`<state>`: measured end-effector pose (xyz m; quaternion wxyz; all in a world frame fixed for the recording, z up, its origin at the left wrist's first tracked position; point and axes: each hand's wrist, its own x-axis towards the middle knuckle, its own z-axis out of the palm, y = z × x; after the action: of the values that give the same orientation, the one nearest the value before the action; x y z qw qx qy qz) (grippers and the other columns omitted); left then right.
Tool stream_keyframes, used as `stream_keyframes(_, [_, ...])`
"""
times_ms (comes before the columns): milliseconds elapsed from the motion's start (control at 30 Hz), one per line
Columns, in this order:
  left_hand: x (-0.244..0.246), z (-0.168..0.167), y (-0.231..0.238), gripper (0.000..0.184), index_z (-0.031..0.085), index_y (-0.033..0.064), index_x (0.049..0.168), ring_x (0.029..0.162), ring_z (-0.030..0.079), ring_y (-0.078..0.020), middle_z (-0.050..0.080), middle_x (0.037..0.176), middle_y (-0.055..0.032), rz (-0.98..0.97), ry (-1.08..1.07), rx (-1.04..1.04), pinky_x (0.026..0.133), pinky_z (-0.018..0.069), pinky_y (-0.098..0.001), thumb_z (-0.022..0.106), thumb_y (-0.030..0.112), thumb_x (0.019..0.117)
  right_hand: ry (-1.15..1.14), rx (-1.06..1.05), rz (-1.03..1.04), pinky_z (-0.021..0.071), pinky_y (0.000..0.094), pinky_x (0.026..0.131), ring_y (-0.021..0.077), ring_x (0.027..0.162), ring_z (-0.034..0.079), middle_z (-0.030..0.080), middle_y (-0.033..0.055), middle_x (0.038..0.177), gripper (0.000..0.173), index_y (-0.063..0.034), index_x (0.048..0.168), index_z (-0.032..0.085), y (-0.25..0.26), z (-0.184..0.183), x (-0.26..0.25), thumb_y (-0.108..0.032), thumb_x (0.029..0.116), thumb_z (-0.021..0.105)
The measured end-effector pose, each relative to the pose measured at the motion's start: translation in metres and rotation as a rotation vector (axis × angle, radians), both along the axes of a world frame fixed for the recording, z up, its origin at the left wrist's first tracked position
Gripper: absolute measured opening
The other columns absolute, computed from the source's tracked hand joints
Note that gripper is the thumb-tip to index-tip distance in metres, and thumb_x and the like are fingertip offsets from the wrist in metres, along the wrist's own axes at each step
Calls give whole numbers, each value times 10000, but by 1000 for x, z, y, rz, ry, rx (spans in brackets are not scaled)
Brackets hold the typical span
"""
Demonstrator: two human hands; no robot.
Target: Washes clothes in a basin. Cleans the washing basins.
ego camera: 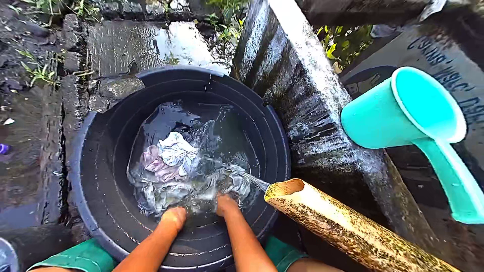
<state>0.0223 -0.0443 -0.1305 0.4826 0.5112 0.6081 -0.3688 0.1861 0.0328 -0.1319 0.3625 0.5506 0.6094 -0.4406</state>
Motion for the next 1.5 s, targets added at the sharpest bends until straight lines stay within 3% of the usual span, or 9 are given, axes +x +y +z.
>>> stream_keyframes(267, [12, 121, 58, 424, 691, -43, 1146, 1128, 643, -426, 682, 1136, -277, 449, -358, 532, 994, 462, -629, 459, 306, 1084, 326, 121, -94, 362, 605, 1175, 448, 1463, 388, 330, 290, 1610, 1106, -135, 1654, 210, 6, 39, -2, -200, 781, 886])
stream_keyframes(433, [25, 251, 54, 346, 601, 61, 715, 590, 506, -170, 513, 623, -37, 672, -703, 1059, 584, 421, -402, 546, 196, 1029, 876, 402, -496, 349, 519, 1208, 419, 1451, 408, 390, 332, 1557, 1136, 63, 1578, 286, 8, 55, -11, -210, 698, 950])
stream_keyframes(533, [20, 289, 39, 341, 600, 206, 656, 579, 536, -18, 551, 609, 105, 914, -1057, 1265, 577, 486, -238, 527, 219, 989, 896, 547, -608, 371, 503, 1190, 386, 1415, 453, 457, 295, 1517, 918, 55, 1496, 433, 8, 80, -20, -177, 755, 923])
stream_keyframes(700, [-33, 264, 41, 331, 578, 172, 749, 563, 576, -39, 578, 629, 74, 1468, -738, 1458, 562, 533, -256, 535, 296, 1053, 1045, 557, -919, 536, 475, 981, 285, 1119, 657, 683, 210, 1222, 484, 34, 1302, 613, 14, 126, -27, 10, 852, 790])
stream_keyframes(800, [-73, 198, 32, 467, 573, -76, 1218, 888, 684, -341, 659, 1064, -264, 1388, -434, 1094, 805, 584, -524, 566, 365, 1064, 1210, 500, -978, 559, 429, 932, 239, 1091, 649, 650, 194, 1244, 625, 31, 1386, 512, 15, 154, -34, 59, 814, 764])
stream_keyframes(900, [-54, 168, 26, 732, 283, 119, 1579, 1223, 571, -487, 435, 1496, -310, 1671, -638, 578, 920, 535, -624, 418, 612, 1054, 1325, 403, -819, 574, 461, 879, 272, 1081, 650, 615, 198, 1304, 800, -48, 1478, 404, 8, 191, -52, 58, 769, 758])
stream_keyframes(1067, [-29, 172, 48, 632, 616, 140, 1002, 664, 673, -209, 677, 774, -76, 2006, -1158, 544, 590, 588, -394, 233, 639, 1058, 1562, 120, -812, 577, 400, 792, 181, 1022, 657, 612, 78, 1345, 900, -285, 1588, 347, 6, 221, -65, -17, 785, 654])
stream_keyframes(1267, [-17, 198, 63, 269, 646, 12, 1109, 797, 664, -194, 685, 907, -108, 1731, -898, 1119, 725, 574, -399, 542, 256, 1067, 1469, 389, -1079, 556, 397, 902, 185, 1119, 630, 621, 99, 1335, 771, -130, 1526, 438, 26, 175, -57, -407, 869, 732])
stream_keyframes(1500, [5, 205, 59, 253, 677, 24, 671, 778, 668, -234, 670, 761, -98, 572, -602, 1576, 715, 536, -461, 718, 216, 830, 1387, 279, -1423, 577, 353, 782, 158, 839, 669, 682, 96, 906, 322, 3, 1100, 649, 26, 155, -62, -234, 1098, 432])
